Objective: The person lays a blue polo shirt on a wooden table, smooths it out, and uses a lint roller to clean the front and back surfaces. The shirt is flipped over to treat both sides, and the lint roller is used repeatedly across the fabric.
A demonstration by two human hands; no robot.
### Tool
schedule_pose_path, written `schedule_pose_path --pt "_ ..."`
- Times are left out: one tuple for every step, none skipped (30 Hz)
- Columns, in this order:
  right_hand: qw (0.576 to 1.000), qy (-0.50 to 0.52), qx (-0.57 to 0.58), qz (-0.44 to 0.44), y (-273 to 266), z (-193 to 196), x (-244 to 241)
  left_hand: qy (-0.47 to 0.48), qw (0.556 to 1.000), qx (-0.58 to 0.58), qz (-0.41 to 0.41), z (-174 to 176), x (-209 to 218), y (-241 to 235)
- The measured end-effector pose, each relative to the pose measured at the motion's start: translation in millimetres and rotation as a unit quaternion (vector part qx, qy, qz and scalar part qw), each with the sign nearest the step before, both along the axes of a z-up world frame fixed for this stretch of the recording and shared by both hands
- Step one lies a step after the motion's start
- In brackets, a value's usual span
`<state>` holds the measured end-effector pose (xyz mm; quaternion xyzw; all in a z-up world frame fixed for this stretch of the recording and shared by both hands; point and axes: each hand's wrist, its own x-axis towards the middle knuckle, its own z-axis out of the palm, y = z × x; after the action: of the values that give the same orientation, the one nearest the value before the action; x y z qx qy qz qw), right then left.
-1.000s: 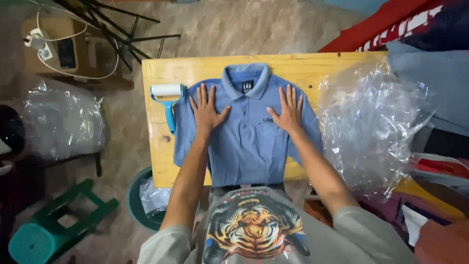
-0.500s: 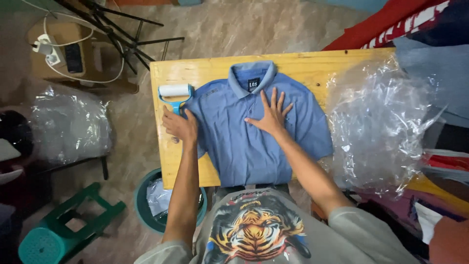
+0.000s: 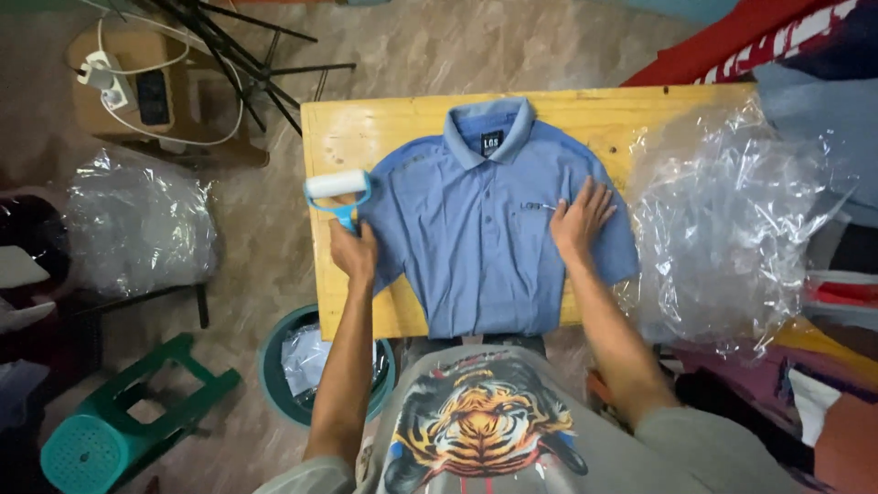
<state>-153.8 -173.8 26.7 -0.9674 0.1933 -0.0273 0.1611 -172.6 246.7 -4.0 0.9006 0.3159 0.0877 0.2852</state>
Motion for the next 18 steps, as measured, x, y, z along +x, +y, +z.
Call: schedule_pose_path --pt "1.000 0.003 -0.001 -0.003 -3.2 -9.2 -2.2 0.003 1.000 -0.001 -0.003 1.4 -6.0 -4.3" --pt "1.000 0.004 0.011 0.015 -6.9 -18.0 -4.5 0.001 1.000 0.023 -0.016 3.3 -12.1 -8.9" --pt "0.999 0.001 0.022 0.033 -11.6 -26.2 -0.4 -0.006 0.999 0.046 -0.028 5.2 -12.0 -14.5" --pt "0.999 -0.001 0.021 0.030 -11.4 -23.2 1.7 -0.007 0.999 0.044 -0.030 7.4 -7.8 -17.1" --pt "0.999 0.014 0.036 0.028 -10.1 -20.2 1.5 0.014 0.999 0.039 -0.030 10.2 -8.0 -19.0" --pt "0.998 0.028 0.051 0.026 -8.5 -16.8 1.0 0.036 0.998 0.034 -0.030 13.4 -8.5 -20.4" --pt "0.998 0.025 0.051 0.029 -7.4 -12.7 1.2 0.033 0.999 0.034 -0.027 7.5 -4.7 -20.3" --pt "0.998 0.039 0.053 0.021 -6.1 -8.5 1.2 0.066 0.997 -0.008 -0.029 1.9 -0.9 -19.9" --pt "0.997 0.054 0.056 0.015 -3.3 -4.8 -0.5 0.101 0.993 -0.049 -0.030 -3.2 0.3 -17.9" --pt "0.997 0.053 0.057 0.019 -2.2 1.9 0.7 0.098 0.994 -0.048 -0.026 3.9 6.6 -14.9" --pt "0.996 0.063 0.067 0.023 -2.2 8.3 -1.1 0.076 0.994 -0.075 -0.013 10.5 11.3 -12.9" --pt "0.994 0.074 0.077 0.026 -2.8 14.5 -2.7 0.053 0.994 -0.101 0.000 16.8 16.1 -11.4" --pt "0.994 0.074 0.075 0.026 -3.8 17.8 -3.6 0.052 0.993 -0.102 0.000 22.7 20.0 -5.0" --pt "0.993 0.083 0.076 0.033 -5.4 21.1 -4.3 0.024 0.994 -0.107 -0.008 28.6 24.0 0.8" --pt "0.992 0.091 0.078 0.039 -6.2 24.0 -3.9 -0.004 0.994 -0.112 -0.016 34.7 29.7 7.4" --pt "0.992 0.089 0.078 0.038 -7.6 27.9 -7.8 -0.006 0.993 -0.113 -0.017 39.7 28.4 15.7" --pt "0.990 0.102 0.080 0.050 -8.4 31.9 -10.0 -0.045 0.994 -0.073 -0.067 45.2 28.3 24.6" --pt "0.988 0.115 0.083 0.063 -9.2 36.0 -12.2 -0.085 0.989 -0.032 -0.118 50.8 28.3 33.6"
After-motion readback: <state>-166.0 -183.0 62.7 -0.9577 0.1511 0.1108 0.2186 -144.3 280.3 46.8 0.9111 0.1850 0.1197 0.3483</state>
